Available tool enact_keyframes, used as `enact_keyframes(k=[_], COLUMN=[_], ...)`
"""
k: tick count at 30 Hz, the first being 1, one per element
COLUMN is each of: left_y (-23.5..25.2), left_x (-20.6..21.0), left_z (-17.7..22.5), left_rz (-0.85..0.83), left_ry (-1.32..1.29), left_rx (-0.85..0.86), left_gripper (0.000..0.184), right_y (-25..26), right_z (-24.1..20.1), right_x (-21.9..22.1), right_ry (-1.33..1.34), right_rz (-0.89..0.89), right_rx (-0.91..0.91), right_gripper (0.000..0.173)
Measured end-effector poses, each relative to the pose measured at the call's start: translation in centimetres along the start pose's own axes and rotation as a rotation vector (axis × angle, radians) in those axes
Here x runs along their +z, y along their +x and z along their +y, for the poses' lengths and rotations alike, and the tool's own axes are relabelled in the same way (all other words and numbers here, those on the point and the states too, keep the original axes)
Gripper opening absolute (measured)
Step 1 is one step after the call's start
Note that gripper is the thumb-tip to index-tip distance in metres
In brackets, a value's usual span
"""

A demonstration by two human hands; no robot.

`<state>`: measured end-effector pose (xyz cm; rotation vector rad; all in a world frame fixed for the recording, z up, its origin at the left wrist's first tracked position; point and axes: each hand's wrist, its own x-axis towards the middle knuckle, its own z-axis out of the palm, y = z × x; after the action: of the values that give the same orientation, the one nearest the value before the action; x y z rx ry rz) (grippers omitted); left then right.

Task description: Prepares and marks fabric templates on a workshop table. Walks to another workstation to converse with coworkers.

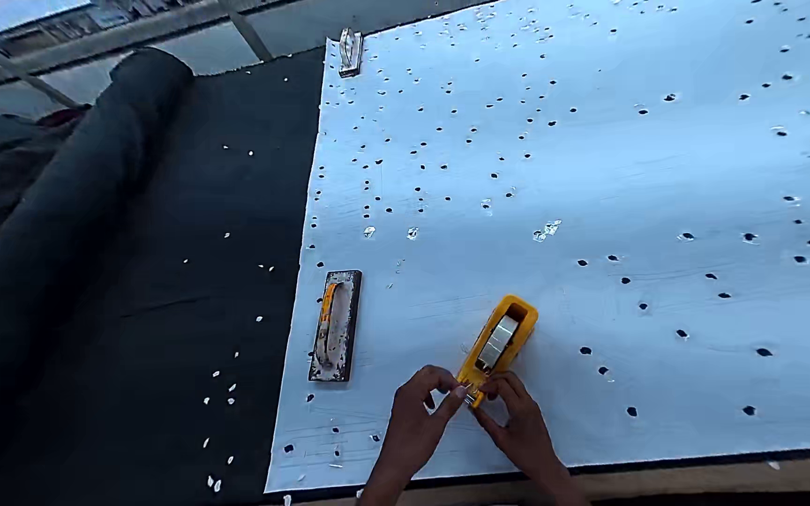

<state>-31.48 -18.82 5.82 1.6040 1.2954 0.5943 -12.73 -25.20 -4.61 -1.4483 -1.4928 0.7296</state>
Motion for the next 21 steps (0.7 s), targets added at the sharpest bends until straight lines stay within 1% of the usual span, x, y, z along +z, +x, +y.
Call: enact_keyframes(k=[1,3,5,8,10,11,13,14,15,17,19,21], left_y=[-0.7,-1.6,-1.5,-0.9,-0.8,-0.9,-1.5,-1.7,-1.2,2.4,8.8,16.7], left_x=[-0.2,0.0,0.6,1.5,2.4,2.9,3.8,3.8,3.2,0.9,-1.7,-3.8], left_z=[0.0,-1.3,-3.1,-4.8,-5.4,-5.6,-6.3,-6.8,-7.2,-7.6,-7.0,-5.0], left_rz=[0.007,0.005,-0.011,-0.094,-0.2,-0.243,-0.278,-0.26,-0.207,-0.078,-0.016,0.006], left_ry=[0.008,-0.025,-0.153,-0.577,-0.836,-0.883,-0.795,-0.734,-0.658,-0.449,-0.233,-0.065], left_rx=[-0.03,-0.094,-0.18,-0.392,-0.581,-0.66,-0.737,-0.724,-0.669,-0.477,-0.289,-0.134], left_gripper=[0.021,0.018,0.017,0.016,0.014,0.013,0.011,0.012,0.013,0.016,0.021,0.023], right_y=[0.0,0.1,0.2,0.3,0.2,0.1,-0.1,-0.2,-0.2,0.1,-0.3,-0.3], right_z=[0.0,0.1,0.1,0.4,0.8,1.1,1.3,1.3,1.1,0.8,0.6,0.8], right_x=[0.1,0.1,0.1,0.0,-0.2,-0.4,-1.0,-1.3,-1.6,-1.9,-2.0,-1.8], right_ry=[-0.003,-0.011,-0.012,0.015,0.047,0.062,0.099,0.109,0.118,0.131,0.139,0.138], right_rz=[0.005,0.006,0.0,-0.01,-0.035,-0.051,-0.084,-0.103,-0.115,-0.125,-0.124,-0.115], right_rx=[0.001,0.004,0.017,0.021,0.004,-0.012,-0.044,-0.049,-0.05,-0.047,-0.02,0.003], right_gripper=[0.028,0.029,0.029,0.03,0.031,0.03,0.03,0.03,0.031,0.031,0.03,0.029])
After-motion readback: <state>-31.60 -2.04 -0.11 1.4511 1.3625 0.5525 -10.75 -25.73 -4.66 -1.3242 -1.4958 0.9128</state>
